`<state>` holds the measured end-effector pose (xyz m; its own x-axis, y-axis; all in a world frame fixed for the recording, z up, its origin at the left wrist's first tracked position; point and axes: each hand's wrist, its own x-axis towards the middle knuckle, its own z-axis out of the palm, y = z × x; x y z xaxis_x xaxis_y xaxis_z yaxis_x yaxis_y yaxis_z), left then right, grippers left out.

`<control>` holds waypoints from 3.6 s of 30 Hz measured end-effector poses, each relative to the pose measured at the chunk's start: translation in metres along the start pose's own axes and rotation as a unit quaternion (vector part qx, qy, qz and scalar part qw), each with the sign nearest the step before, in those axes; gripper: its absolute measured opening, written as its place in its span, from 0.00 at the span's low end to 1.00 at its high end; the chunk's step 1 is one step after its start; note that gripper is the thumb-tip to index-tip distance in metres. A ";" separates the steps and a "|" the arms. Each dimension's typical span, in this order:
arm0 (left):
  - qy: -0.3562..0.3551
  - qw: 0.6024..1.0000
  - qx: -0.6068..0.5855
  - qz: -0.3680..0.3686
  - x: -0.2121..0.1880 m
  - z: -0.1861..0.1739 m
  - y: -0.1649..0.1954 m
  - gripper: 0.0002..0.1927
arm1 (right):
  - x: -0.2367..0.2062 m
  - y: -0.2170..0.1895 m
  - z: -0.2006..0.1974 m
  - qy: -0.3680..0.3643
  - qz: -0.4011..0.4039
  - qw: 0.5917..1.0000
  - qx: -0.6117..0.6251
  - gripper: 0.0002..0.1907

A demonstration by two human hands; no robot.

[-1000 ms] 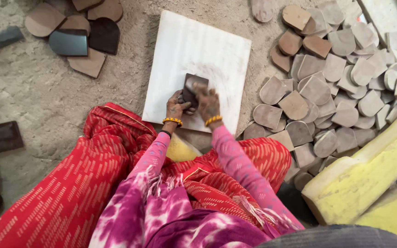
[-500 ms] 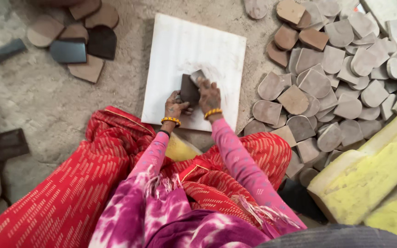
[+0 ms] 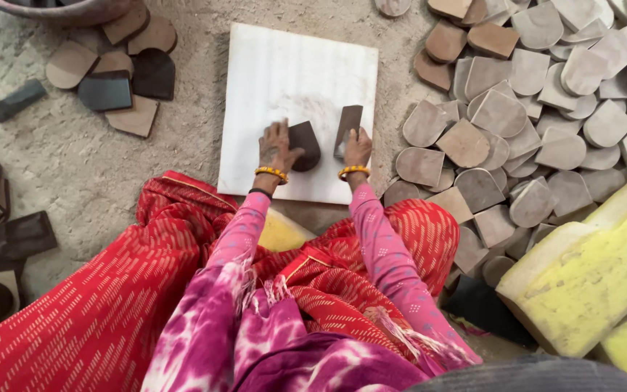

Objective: The person sits on the floor and grinds small dark stone pieces against a flat white grinding slab, rubbing each piece back and forth to smooth its surface, then sets finished pieces aside and picks up new ones from the surrounding piles.

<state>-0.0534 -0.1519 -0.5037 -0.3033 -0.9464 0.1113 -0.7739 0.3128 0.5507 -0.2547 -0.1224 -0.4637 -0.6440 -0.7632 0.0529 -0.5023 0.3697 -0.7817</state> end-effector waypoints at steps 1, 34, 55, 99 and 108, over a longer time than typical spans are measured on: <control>-0.016 0.999 0.030 -0.019 0.005 0.000 0.009 0.44 | -0.004 -0.004 0.005 0.041 -0.042 0.998 0.012 0.19; 0.032 0.646 -0.669 -0.367 -0.040 0.011 0.003 0.19 | -0.069 -0.036 0.007 -0.115 -0.337 0.899 -0.256 0.25; -0.013 0.650 -0.724 -0.233 -0.050 0.031 -0.007 0.23 | -0.088 -0.023 -0.006 -0.198 -0.332 0.907 -0.165 0.24; 0.034 0.745 -0.646 -0.162 -0.044 0.035 -0.002 0.24 | -0.076 -0.028 -0.006 -0.240 -0.320 0.893 -0.206 0.27; 0.001 0.627 -0.732 -0.265 -0.035 0.025 0.000 0.25 | -0.045 -0.047 0.027 -0.160 -0.377 0.876 -0.256 0.24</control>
<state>-0.0566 -0.1171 -0.5278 -0.2167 -0.8867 -0.4084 0.5755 -0.4540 0.6802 -0.1860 -0.1198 -0.4463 0.1351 -0.9720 0.1925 -0.9609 -0.1759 -0.2137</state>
